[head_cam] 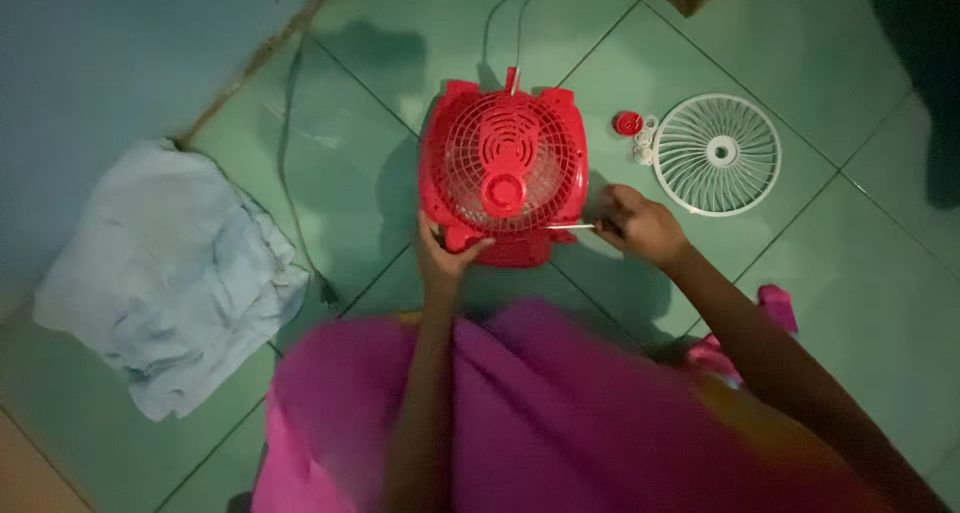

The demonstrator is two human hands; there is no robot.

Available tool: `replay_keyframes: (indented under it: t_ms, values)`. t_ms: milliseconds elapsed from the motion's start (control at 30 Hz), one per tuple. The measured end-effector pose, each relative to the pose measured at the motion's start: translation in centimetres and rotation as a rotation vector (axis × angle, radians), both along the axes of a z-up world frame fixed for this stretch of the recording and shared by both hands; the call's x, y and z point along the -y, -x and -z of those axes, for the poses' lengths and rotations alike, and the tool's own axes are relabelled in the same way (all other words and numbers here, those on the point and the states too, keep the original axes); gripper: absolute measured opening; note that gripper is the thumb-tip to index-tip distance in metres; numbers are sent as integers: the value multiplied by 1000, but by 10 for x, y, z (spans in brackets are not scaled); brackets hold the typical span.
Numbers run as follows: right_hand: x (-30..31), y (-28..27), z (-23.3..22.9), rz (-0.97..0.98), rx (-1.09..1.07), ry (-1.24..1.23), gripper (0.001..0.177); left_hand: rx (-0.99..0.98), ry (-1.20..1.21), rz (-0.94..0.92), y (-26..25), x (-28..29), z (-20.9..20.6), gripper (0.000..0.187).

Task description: The person disassembles a pink car-shaped electric fan by removing the front grille and fan blade, then reassembles it. They use a screwdriver to loosen and tighten screws on the fan housing and blade hub, handling the fan body, grille, and blade components.

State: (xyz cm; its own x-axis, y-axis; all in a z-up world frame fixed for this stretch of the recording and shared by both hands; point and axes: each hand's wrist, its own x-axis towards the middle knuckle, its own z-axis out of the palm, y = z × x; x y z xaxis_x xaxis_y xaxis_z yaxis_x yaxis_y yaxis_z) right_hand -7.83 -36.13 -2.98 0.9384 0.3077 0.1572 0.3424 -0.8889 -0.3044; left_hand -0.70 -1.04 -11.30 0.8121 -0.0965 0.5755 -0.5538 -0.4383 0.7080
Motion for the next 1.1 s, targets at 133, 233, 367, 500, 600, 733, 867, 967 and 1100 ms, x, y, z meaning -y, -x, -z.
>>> replay_keyframes:
  t_ms: [133, 233, 367, 500, 600, 733, 867, 967, 1100]
  values:
    - [24, 49, 1, 174, -120, -104, 21, -349, -13, 37, 8, -9, -8, 123]
    - [36, 68, 0, 387, -474, -39, 26, -347, -146, 1, 10, -12, -21, 126]
    - [47, 83, -18, 596, -782, -222, 39, -657, -49, 132, 4, -19, -50, 111]
    - [45, 85, -37, 596, -772, -574, 40, -732, 105, 213, 10, -15, -61, 115]
    - [41, 75, -51, 430, -650, -491, 40, -568, 60, 231, 8, -13, -46, 117]
    - [32, 57, -78, 415, -545, -377, 35, -389, -173, 90, 5, -15, -16, 121]
    - [26, 54, -99, 489, -379, -444, 37, -540, -102, 87, 9, -14, -3, 128]
    - [22, 52, -106, 426, -268, -551, 36, -594, -138, 136, 8, -19, -15, 125]
    - [18, 54, -108, 508, -287, -445, 39, -909, -73, 238, 7, -32, -44, 127]
